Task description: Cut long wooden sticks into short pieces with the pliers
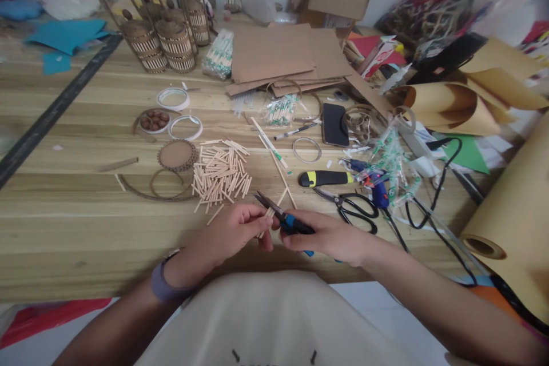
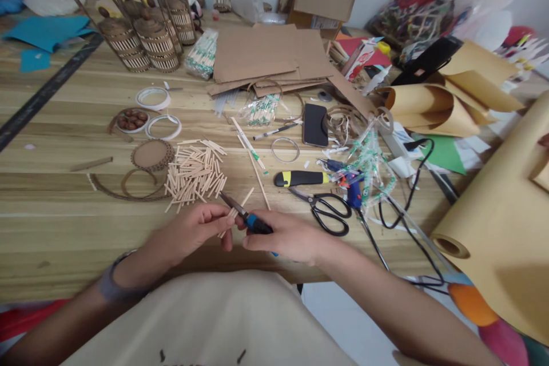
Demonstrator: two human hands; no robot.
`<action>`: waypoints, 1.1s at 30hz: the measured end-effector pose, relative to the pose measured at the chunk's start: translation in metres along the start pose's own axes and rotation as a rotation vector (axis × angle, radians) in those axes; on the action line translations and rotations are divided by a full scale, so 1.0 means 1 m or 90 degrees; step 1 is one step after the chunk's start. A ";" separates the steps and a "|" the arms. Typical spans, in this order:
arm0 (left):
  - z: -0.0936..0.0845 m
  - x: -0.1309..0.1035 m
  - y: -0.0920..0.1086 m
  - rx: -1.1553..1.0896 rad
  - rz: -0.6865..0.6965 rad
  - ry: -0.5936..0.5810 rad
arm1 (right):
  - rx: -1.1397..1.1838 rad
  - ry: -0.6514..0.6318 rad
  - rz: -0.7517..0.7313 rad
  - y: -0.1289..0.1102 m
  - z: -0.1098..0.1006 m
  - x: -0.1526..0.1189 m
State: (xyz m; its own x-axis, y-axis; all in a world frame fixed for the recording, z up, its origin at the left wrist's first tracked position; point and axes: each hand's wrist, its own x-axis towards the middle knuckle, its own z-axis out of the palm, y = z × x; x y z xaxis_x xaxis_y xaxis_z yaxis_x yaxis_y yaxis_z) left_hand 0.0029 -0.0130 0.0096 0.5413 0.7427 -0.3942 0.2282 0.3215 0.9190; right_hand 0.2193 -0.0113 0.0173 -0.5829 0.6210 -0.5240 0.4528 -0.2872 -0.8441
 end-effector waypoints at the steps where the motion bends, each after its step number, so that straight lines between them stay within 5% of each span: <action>1: 0.000 0.000 0.000 0.004 0.000 0.001 | -0.004 -0.002 0.010 0.000 0.001 0.000; 19: -0.002 -0.004 0.002 0.119 -0.026 0.023 | 0.006 0.022 -0.019 0.001 0.009 0.003; 25: 0.001 -0.005 0.007 0.051 -0.047 0.019 | 0.104 -0.005 0.012 0.001 0.007 0.001; 33: 0.002 -0.004 0.005 0.051 -0.040 0.028 | 0.046 0.013 0.007 0.002 0.008 0.002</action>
State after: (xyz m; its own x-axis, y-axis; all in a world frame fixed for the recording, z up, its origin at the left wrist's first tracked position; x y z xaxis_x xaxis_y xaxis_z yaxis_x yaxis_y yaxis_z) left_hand 0.0038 -0.0153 0.0159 0.4879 0.7488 -0.4487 0.3247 0.3215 0.8895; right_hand 0.2136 -0.0159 0.0138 -0.5642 0.6316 -0.5317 0.4087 -0.3459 -0.8446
